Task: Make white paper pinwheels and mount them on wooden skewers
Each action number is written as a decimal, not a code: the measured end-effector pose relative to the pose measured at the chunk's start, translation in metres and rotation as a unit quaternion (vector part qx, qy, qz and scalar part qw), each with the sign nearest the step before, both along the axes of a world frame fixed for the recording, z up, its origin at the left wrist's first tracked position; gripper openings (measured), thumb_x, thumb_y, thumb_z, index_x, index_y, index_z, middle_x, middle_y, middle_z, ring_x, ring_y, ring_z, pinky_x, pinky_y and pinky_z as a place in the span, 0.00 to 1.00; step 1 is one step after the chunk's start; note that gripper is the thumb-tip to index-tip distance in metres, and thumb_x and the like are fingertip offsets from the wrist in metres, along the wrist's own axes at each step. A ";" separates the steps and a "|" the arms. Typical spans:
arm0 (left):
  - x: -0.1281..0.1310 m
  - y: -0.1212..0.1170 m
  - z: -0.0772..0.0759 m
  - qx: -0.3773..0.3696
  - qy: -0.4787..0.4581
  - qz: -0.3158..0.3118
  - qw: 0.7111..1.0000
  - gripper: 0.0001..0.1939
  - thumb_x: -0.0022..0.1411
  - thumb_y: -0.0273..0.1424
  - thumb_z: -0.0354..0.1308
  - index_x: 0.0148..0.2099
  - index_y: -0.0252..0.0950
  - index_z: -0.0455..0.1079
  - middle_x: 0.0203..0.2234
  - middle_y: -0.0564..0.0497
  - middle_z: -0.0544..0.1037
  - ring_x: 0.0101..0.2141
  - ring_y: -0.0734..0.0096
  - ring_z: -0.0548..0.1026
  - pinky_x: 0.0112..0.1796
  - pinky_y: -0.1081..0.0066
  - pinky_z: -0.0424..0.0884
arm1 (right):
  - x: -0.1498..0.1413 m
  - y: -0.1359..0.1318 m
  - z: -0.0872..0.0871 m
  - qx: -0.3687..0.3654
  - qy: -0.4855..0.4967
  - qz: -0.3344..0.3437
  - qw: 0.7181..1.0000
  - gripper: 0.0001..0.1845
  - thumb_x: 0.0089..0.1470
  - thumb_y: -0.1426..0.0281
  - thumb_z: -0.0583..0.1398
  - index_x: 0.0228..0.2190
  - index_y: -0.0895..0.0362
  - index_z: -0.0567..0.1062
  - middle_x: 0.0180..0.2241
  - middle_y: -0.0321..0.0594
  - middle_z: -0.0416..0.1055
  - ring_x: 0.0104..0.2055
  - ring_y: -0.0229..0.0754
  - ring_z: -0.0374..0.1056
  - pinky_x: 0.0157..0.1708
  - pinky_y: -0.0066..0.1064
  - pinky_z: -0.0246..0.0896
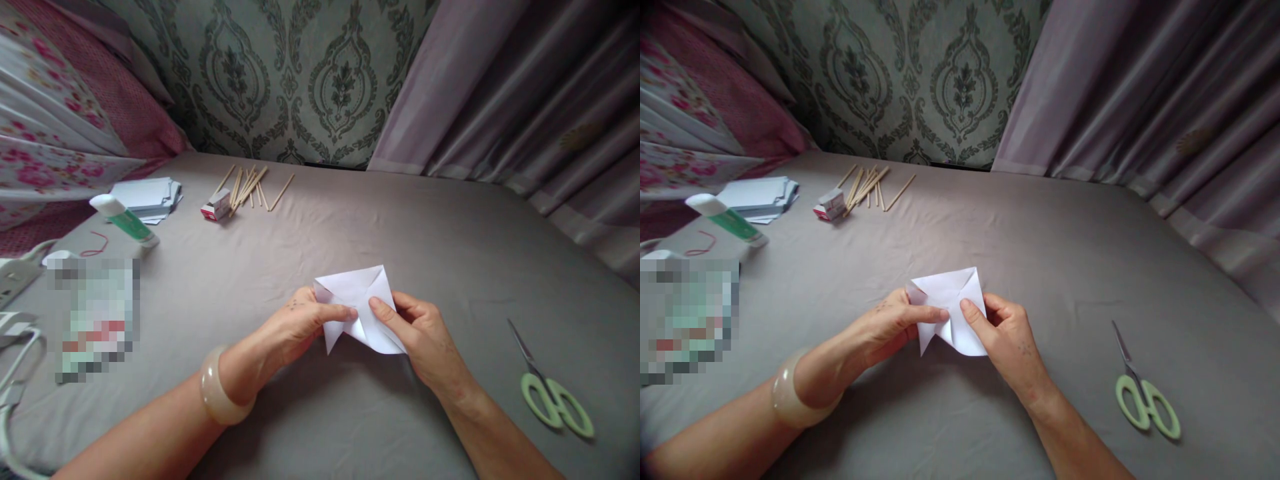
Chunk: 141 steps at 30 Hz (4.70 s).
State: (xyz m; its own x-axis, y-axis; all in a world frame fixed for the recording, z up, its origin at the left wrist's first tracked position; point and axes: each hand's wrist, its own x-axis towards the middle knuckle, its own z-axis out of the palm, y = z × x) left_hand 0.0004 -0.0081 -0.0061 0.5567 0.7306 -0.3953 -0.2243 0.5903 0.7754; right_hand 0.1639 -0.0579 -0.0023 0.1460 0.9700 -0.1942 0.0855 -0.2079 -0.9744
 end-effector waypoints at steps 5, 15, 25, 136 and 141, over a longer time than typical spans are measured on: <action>0.001 0.000 0.002 -0.004 -0.010 -0.002 1.000 0.12 0.43 0.24 0.67 0.35 0.32 0.78 0.27 0.49 0.80 0.29 0.69 0.75 0.35 0.70 0.70 | 0.000 -0.001 0.000 0.014 -0.002 -0.005 1.000 0.19 0.44 0.54 0.65 0.22 0.59 0.75 0.20 0.36 0.69 0.20 0.36 0.62 0.18 0.26 0.55; 0.000 0.005 0.006 -0.059 -0.068 0.051 0.995 0.09 0.49 0.31 0.68 0.34 0.33 0.77 0.31 0.48 0.80 0.32 0.69 0.75 0.38 0.71 0.70 | -0.001 0.003 -0.011 0.042 0.106 -0.076 0.991 0.15 0.43 0.60 0.69 0.31 0.57 0.79 0.27 0.38 0.76 0.24 0.36 0.67 0.23 0.28 0.63; 0.002 0.004 0.002 -0.075 -0.106 0.085 0.988 0.13 0.48 0.28 0.68 0.38 0.32 0.76 0.34 0.47 0.80 0.32 0.73 0.75 0.38 0.73 0.70 | -0.011 0.005 -0.008 0.027 0.175 -0.117 0.977 0.18 0.35 0.62 0.72 0.29 0.59 0.79 0.25 0.39 0.76 0.24 0.36 0.67 0.21 0.27 0.65; 0.009 -0.005 -0.002 -0.032 -0.028 0.124 0.991 0.13 0.42 0.30 0.72 0.28 0.30 0.72 0.24 0.49 0.77 0.24 0.74 0.74 0.28 0.74 0.67 | -0.022 -0.005 -0.003 0.325 -0.485 -0.094 0.806 0.03 0.52 0.74 0.63 0.28 0.56 0.73 0.36 0.41 0.72 0.39 0.44 0.66 0.41 0.37 0.55; 0.009 -0.005 -0.001 -0.036 -0.031 0.125 0.991 0.12 0.43 0.29 0.71 0.28 0.30 0.72 0.24 0.49 0.77 0.24 0.74 0.74 0.28 0.74 0.68 | -0.022 -0.005 -0.004 0.331 -0.487 -0.093 0.803 0.03 0.52 0.74 0.63 0.28 0.57 0.73 0.35 0.41 0.72 0.38 0.44 0.66 0.41 0.37 0.55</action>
